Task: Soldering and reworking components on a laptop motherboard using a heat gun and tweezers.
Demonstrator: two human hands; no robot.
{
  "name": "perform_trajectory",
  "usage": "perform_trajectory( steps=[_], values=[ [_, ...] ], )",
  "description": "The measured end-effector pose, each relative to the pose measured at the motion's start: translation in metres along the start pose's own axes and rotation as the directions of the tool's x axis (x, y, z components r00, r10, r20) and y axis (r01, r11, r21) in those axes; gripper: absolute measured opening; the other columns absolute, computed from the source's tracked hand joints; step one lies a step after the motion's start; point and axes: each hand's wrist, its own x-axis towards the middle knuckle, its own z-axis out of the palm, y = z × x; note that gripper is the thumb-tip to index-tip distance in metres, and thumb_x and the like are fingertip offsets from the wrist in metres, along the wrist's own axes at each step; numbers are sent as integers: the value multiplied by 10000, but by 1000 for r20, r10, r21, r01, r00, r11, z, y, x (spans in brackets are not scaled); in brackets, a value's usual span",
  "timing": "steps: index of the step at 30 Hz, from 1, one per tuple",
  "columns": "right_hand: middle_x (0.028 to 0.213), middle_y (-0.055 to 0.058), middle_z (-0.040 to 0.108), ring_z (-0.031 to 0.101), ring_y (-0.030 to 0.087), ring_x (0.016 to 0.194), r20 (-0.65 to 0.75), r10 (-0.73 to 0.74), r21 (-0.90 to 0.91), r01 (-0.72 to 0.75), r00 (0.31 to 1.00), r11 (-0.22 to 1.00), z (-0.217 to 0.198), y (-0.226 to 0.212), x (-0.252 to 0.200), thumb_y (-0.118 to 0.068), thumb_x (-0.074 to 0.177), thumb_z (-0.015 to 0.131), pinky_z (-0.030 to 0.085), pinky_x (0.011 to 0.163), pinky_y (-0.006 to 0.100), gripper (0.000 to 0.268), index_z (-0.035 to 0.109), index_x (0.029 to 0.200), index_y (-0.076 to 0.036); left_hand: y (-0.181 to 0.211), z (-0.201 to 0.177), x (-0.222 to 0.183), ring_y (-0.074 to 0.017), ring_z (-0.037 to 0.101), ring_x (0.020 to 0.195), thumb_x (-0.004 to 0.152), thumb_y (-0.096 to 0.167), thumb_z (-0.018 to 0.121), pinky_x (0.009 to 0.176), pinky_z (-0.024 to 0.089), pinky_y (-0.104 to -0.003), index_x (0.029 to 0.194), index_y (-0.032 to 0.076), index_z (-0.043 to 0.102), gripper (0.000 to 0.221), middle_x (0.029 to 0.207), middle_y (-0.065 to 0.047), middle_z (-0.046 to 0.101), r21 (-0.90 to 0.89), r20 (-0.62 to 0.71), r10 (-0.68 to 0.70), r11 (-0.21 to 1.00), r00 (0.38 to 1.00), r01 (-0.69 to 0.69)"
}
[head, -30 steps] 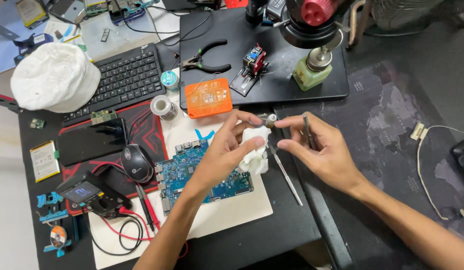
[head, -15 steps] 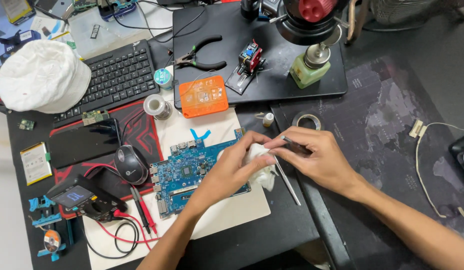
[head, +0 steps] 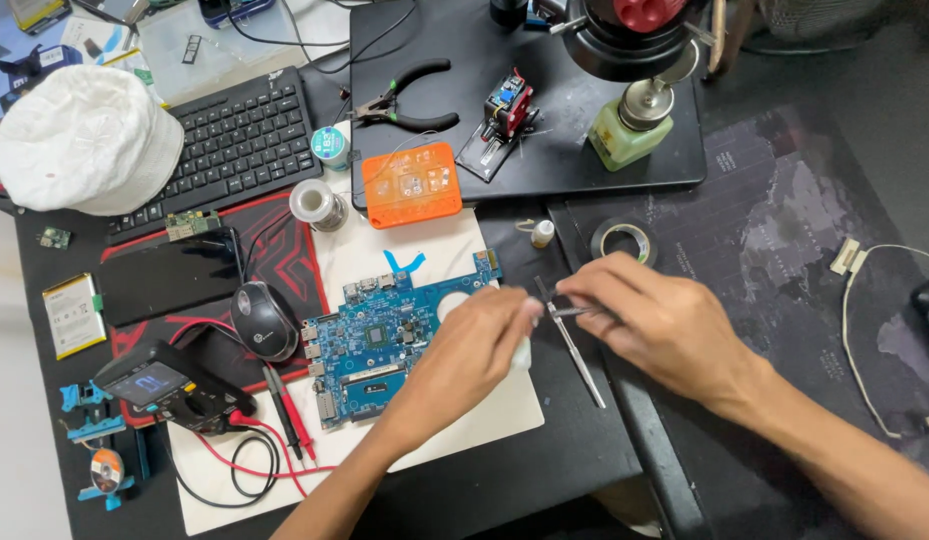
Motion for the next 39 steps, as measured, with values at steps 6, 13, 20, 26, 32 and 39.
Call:
perform_trajectory(
  steps=[6, 13, 20, 26, 32, 39],
  values=[
    [1035, 50, 730, 617, 104, 694, -252, 144, -32, -157, 957, 987, -26, 2, 5, -9, 891, 769, 497, 574, 255, 220, 751, 1104, -59, -2, -7, 21, -321, 564, 894, 1085, 116, 472, 844, 475, -415, 1207, -20, 567, 206, 1020, -185, 529, 0, -408, -15, 1000, 913, 17],
    [1024, 43, 730, 532, 47, 609, -305, 142, -24, -157, 942, 987, -25, 6, 3, 2, 918, 765, 405, 534, 218, 187, 758, 1094, -59, -34, 9, 45, -341, 587, 966, 1022, -2, 543, 863, 464, -454, 1400, -26, 526, 379, 1114, -182, 543, 159, -422, 58, 987, 905, 11],
    [1045, 48, 739, 574, 58, 630, -284, 146, -13, -156, 948, 988, -26, 8, 5, -6, 902, 766, 433, 526, 220, 190, 760, 1082, -64, -28, 12, 25, -348, 556, 997, 936, 111, 716, 858, 450, -460, 1033, 19, 643, 152, 1030, -158, 572, 633, -289, 297, 772, 910, -52],
    [1044, 52, 739, 574, 49, 617, -271, 150, -5, -157, 951, 988, -23, 10, 4, -27, 911, 780, 443, 516, 215, 185, 767, 1090, -73, -43, 14, 29, -317, 546, 992, 878, 116, 703, 880, 452, -431, 1078, -23, 669, 247, 1055, -176, 578, 744, -190, 334, 663, 923, -86],
    [1045, 45, 740, 582, 46, 625, -272, 139, 4, -144, 952, 990, -22, 9, 5, -17, 908, 775, 454, 524, 211, 201, 763, 1101, -75, -57, 23, 53, -277, 557, 1044, 748, 31, 652, 954, 463, -370, 1028, -42, 673, 290, 1080, -146, 583, 878, -69, 288, 473, 955, -79],
    [1026, 53, 741, 641, 81, 684, -245, 133, -3, -138, 960, 990, -21, 5, 6, -19, 890, 774, 476, 531, 222, 211, 762, 1092, -77, -60, 25, 71, -254, 528, 959, 797, 94, 656, 847, 432, -363, 945, 24, 609, 171, 975, -108, 534, 906, -171, 340, 423, 925, 12]
  ],
)
